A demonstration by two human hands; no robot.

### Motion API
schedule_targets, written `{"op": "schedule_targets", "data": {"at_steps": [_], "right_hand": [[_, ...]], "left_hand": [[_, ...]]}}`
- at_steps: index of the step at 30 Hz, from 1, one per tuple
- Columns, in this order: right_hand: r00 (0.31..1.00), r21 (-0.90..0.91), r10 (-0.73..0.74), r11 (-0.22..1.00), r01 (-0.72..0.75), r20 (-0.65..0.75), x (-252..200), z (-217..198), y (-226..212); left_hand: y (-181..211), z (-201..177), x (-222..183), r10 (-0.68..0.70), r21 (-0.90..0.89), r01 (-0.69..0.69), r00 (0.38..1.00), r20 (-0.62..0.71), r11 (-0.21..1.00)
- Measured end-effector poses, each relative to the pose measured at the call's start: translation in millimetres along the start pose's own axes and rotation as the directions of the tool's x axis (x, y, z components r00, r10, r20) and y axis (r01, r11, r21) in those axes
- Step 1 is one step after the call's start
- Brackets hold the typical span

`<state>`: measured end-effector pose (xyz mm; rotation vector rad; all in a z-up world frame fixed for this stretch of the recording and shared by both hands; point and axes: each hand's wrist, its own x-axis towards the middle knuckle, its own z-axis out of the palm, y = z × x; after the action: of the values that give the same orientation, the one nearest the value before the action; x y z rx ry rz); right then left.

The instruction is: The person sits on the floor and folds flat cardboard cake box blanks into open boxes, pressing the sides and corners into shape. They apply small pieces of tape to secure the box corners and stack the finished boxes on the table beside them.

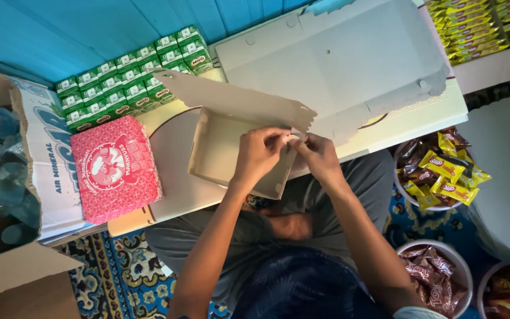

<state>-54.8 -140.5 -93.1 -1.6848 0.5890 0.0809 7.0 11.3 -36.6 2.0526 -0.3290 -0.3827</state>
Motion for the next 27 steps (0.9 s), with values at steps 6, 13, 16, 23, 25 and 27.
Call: {"op": "schedule_targets", "data": {"at_steps": [6,13,16,23,25,27], "right_hand": [[1.0,-0.007,-0.003,1.0,0.004,0.008,-5,1,-12],[1.0,-0.043,-0.01,0.999,0.011,0.02,-2,-3,-5],[1.0,-0.035,-0.017,0.999,0.018,0.019,-3,-2,-6],[0.999,-0.075,-0.026,0.997,0.028,0.029,-3,-6,-7],[0.999,-0.129,-0.017,0.991,0.02,0.028,-2,-8,-7],[1.0,-0.121,-0.018,0.993,0.017,-0.004,-8,-8,-11]], "left_hand": [[-11,-1,6,0.007,0.0,-0.007,1.0,0.012,1.0],[-22,4,12,0.01,-0.021,-0.009,0.999,0.053,1.0],[-25,3,12,-0.007,-0.038,0.01,0.997,0.072,0.999],[-23,2,15,-0.038,-0.016,0.04,0.996,0.086,0.999],[-31,6,19,-0.104,0.002,0.104,0.992,0.069,0.995],[-34,8,19,-0.123,0.01,0.123,0.991,0.06,0.992]]}}
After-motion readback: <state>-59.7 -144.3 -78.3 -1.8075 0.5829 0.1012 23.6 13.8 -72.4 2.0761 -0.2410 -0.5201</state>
